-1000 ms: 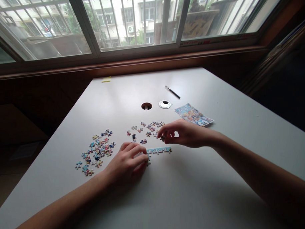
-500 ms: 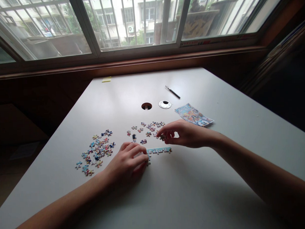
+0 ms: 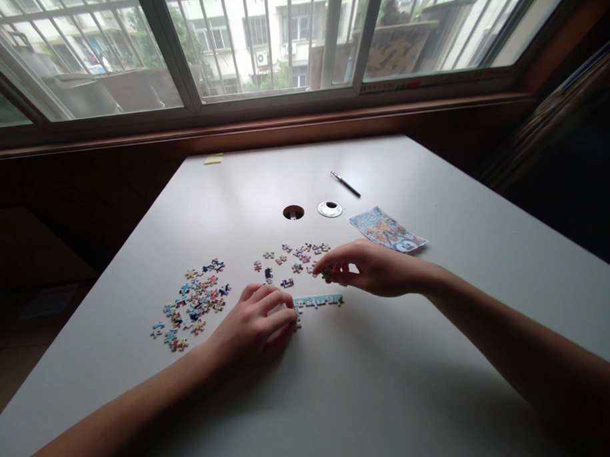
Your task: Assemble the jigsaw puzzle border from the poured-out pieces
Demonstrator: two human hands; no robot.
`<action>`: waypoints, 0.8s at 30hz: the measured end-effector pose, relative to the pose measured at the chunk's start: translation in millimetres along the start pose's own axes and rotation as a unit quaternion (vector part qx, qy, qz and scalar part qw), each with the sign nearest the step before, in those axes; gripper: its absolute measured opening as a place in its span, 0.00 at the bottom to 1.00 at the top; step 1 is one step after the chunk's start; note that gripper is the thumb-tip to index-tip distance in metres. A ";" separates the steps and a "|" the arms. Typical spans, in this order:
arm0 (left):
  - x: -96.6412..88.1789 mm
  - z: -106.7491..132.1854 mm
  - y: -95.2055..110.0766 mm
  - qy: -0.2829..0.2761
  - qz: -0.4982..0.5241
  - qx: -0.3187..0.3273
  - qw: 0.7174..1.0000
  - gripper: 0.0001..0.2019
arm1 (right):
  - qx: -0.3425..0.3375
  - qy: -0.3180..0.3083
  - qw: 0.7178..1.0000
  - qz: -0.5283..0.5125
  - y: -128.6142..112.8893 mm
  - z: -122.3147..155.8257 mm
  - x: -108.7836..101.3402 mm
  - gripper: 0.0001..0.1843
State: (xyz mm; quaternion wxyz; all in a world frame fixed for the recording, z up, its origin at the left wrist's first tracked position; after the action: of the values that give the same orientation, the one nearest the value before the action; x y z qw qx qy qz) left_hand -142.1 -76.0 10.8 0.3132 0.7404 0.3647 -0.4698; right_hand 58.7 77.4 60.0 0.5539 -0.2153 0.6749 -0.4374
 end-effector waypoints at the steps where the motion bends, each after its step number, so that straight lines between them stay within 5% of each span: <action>1: 0.2 0.0 0.1 0.000 0.000 0.000 1.000 0.05 | 0.000 0.001 1.000 0.000 0.3 0.1 0.0 0.16; 24: 0.9 0.8 -0.3 0.003 -0.004 0.003 1.000 0.06 | 0.016 0.003 1.000 0.005 -0.1 -0.5 -0.1 0.18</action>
State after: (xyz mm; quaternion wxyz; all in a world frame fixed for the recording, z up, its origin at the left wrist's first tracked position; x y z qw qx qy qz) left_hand -142.4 -76.3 9.6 0.3082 0.7414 0.3671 -0.4697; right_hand 58.2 77.5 60.2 0.5572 -0.2017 0.6707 -0.4461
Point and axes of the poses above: each hand's wrist, its own z-axis away from the middle knuckle, its own x-axis out of the palm, y = z × x, the point moved 2 cm from there along -z, towards the middle knuckle, and after that the axes turned 10 degrees about -z, right-handed, at the moved point
